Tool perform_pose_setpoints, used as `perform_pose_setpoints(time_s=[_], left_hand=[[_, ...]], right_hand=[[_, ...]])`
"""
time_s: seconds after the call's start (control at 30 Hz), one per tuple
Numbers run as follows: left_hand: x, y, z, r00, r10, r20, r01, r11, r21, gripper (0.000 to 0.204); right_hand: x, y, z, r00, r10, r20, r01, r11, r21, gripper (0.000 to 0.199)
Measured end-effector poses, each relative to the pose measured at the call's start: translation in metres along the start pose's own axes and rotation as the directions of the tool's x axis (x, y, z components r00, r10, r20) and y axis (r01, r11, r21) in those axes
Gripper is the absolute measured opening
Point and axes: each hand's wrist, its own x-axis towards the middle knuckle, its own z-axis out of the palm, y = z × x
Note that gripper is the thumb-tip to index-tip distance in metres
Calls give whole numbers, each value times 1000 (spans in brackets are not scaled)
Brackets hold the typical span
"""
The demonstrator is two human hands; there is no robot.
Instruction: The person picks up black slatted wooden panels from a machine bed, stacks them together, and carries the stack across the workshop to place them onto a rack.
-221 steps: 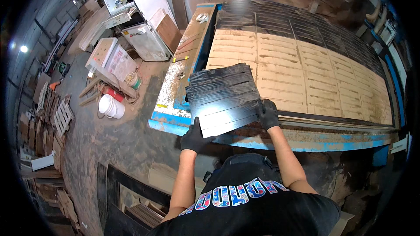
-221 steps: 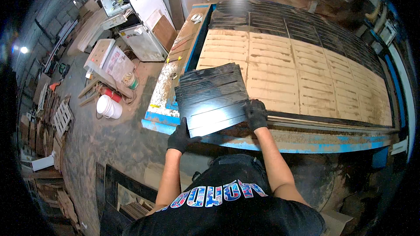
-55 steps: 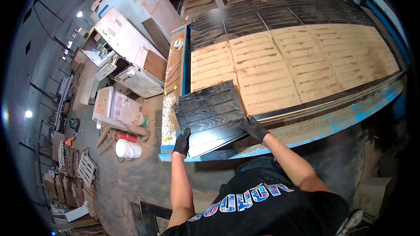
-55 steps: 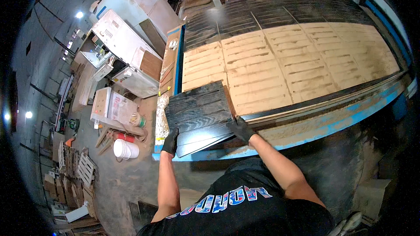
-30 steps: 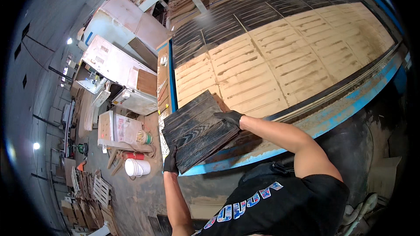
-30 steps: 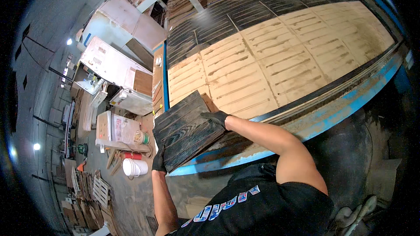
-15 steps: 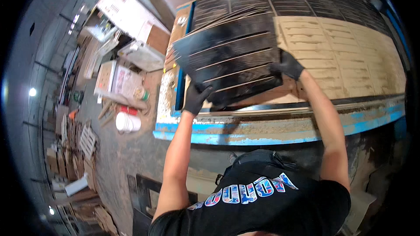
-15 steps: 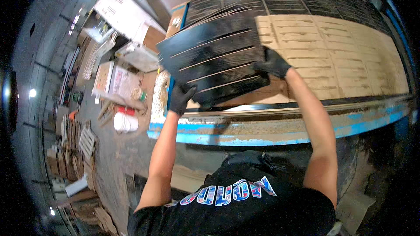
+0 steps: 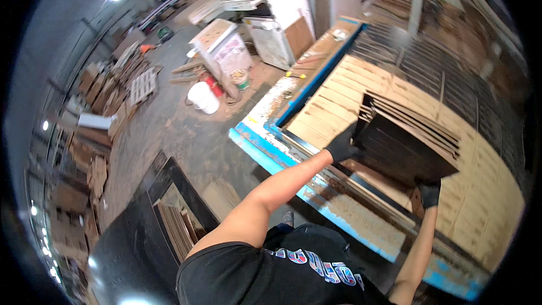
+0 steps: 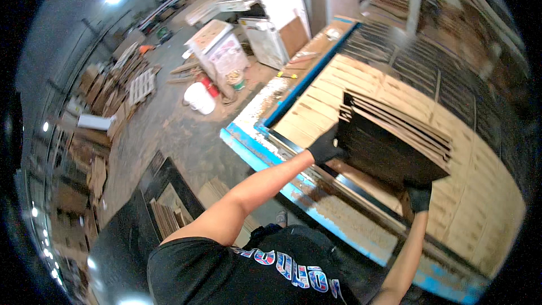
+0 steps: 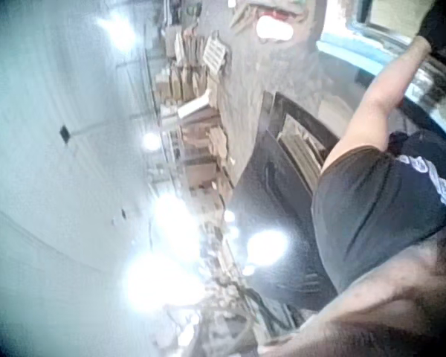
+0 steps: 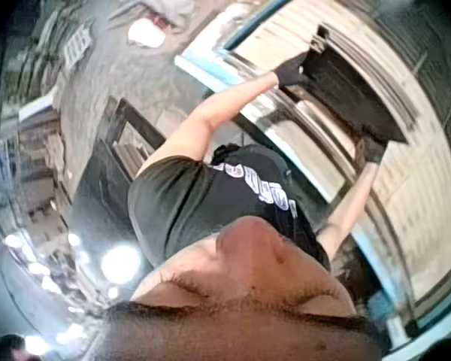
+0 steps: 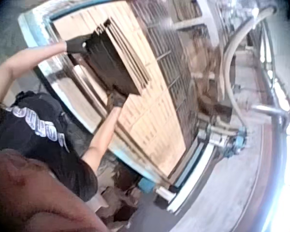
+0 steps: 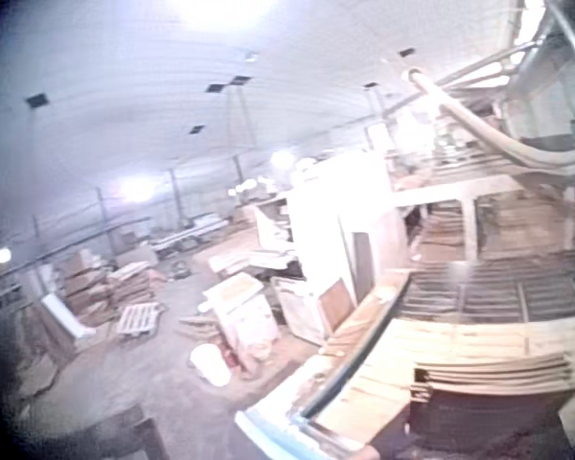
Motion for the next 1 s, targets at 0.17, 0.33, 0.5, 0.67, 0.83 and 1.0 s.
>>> perform_pose_setpoints(time_s=[0.17, 0.33, 0.5, 0.67, 0.83, 1.0], left_hand=[[-4, 2, 10, 993, -107, 56, 109, 993, -38, 90], [-8, 30, 2, 985, -171, 25, 167, 978, 127, 99], [-10, 8, 8, 1000, 17, -14, -16, 999, 52, 115], [-13, 5, 14, 998, 34, 58, -36, 999, 24, 117], [-21, 9, 11, 999, -23, 26, 22, 999, 29, 117], [-20, 34, 10, 990, 94, -104, -87, 993, 75, 114]], right_hand=[[-8, 94, -16, 990, 87, 109, -124, 908, 401, 64], [-7, 116, -20, 984, -45, 174, 106, 926, -361, 42], [-17, 76, -14, 992, 93, 85, -101, 989, 104, 52], [-20, 108, -19, 991, 130, 35, -131, 867, 482, 58], [-17, 112, -19, 995, 18, 102, -25, 998, 62, 53], [-16, 140, -19, 999, 24, -48, 5, 849, 528, 54]])
